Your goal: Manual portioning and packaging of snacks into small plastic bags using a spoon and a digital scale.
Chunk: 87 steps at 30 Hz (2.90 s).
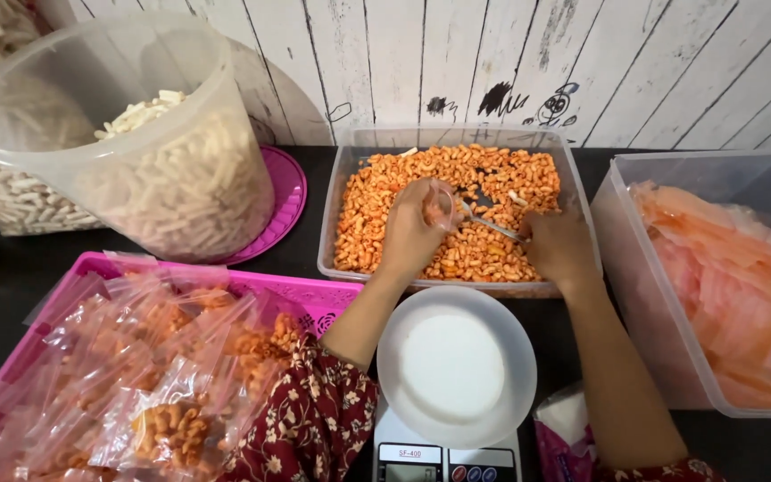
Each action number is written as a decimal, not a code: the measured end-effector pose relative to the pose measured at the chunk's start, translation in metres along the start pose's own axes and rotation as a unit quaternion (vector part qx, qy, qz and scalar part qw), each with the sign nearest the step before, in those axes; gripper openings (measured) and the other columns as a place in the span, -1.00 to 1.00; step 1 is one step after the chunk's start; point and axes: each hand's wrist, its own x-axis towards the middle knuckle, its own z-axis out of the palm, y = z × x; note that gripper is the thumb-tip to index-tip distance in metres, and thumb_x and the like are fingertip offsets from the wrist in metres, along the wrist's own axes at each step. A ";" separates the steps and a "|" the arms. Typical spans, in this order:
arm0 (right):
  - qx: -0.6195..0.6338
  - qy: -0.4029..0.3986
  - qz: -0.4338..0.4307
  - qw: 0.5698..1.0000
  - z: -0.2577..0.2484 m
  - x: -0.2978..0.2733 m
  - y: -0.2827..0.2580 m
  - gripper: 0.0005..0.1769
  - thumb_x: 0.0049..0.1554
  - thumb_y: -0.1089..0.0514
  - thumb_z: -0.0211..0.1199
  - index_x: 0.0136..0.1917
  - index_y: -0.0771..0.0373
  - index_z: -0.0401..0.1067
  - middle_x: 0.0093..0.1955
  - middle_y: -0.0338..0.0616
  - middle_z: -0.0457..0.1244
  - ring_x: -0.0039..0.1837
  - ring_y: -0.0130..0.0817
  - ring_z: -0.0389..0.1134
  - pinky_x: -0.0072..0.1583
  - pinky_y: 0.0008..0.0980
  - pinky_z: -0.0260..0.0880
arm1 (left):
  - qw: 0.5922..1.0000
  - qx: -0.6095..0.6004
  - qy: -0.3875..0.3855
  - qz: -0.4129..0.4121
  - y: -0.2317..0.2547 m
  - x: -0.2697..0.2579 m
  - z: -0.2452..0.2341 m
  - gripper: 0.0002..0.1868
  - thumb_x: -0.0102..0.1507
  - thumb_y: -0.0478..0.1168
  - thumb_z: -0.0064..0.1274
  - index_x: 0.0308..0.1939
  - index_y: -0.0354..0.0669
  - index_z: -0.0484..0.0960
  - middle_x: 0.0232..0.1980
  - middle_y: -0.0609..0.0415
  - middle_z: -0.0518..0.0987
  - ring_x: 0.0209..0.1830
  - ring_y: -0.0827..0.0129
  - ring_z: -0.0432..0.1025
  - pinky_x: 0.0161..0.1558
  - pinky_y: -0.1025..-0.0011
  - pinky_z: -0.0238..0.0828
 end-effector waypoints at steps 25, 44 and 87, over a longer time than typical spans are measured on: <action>0.421 0.475 -0.238 0.736 -0.117 -0.060 -0.084 -0.84 0.47 0.43 -0.07 0.15 0.53 0.34 -0.11 0.17 0.33 -0.21 -0.25 0.41 -0.17 -0.47 0.55 | 0.995 0.086 -0.009 0.049 0.011 -0.001 -0.008 -0.73 0.11 -0.44 0.18 -0.13 -0.16 0.57 -0.36 0.07 0.62 -0.45 0.35 0.46 -0.48 0.42 0.35; 0.712 0.330 0.018 0.619 -0.081 -0.029 -0.061 -0.75 0.33 0.18 0.08 0.16 0.41 0.36 -0.15 0.05 0.33 -0.27 -0.39 0.42 -0.13 -0.26 0.69 | 0.998 0.019 -0.061 -0.015 0.013 -0.002 -0.009 -0.28 0.00 -0.32 0.41 0.21 0.00 0.45 -0.03 -0.12 0.66 0.09 -0.15 0.50 0.16 -0.02 0.42; 0.433 0.123 -0.146 0.881 -0.145 -0.133 -0.107 -0.88 0.20 0.25 0.37 0.04 0.13 0.59 -0.21 -0.25 0.34 -0.17 -0.59 0.25 -0.10 -0.54 0.36 | 0.996 -0.067 -0.056 0.013 0.092 -0.074 -0.069 -0.40 0.10 -0.04 0.29 0.23 0.29 0.50 -0.07 0.09 0.67 -0.11 0.14 0.61 -0.03 0.21 0.55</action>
